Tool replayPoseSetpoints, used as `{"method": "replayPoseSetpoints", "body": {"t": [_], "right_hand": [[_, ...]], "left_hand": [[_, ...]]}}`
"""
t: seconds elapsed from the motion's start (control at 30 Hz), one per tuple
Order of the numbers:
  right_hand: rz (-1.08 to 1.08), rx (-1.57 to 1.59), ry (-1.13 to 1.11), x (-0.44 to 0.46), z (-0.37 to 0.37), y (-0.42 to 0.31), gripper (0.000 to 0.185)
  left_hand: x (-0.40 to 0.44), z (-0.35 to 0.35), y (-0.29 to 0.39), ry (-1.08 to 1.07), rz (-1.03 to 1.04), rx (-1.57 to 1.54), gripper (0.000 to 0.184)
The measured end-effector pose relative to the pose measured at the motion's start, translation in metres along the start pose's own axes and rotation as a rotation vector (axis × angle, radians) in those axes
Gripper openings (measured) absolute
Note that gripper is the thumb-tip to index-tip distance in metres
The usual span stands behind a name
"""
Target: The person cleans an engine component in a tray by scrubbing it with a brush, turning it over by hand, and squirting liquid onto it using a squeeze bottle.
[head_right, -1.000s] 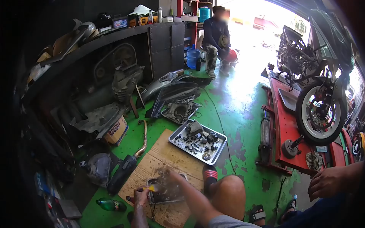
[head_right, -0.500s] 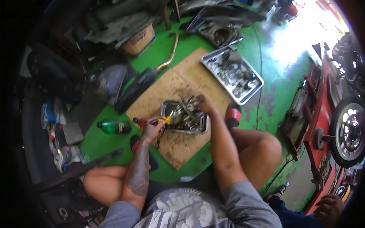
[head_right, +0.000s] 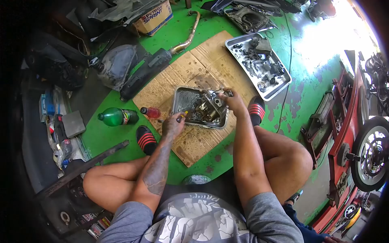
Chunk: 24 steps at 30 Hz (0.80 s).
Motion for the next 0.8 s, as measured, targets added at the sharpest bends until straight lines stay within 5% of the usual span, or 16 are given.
{"method": "replayPoseSetpoints", "body": {"t": [0.4, 0.5, 0.6, 0.8], "right_hand": [[-0.023, -0.056, 0.103, 0.002, 0.013, 0.001, 0.062], [-0.010, -0.098, 0.128, 0.005, 0.017, -0.006, 0.065], [0.009, -0.108, 0.148, 0.003, 0.017, -0.006, 0.065], [-0.034, -0.155, 0.178, 0.002, 0.022, -0.005, 0.061]], "left_hand": [[0.007, 0.006, -0.015, 0.137, -0.054, -0.092, 0.021], [0.003, 0.000, -0.020, 0.009, -0.033, -0.061, 0.021], [0.007, -0.023, -0.011, 0.007, -0.209, -0.155, 0.021], [0.027, 0.004, -0.022, 0.097, -0.106, -0.073, 0.022]]}}
Point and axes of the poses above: each hand's wrist, its own x-axis towards the middle knuckle, its own z-axis out of the palm, y = z × x, the point moved 1 cm from there along x, towards the middle knuckle, and after that the axes turned 10 degrees about x, right-handed, at the moved point
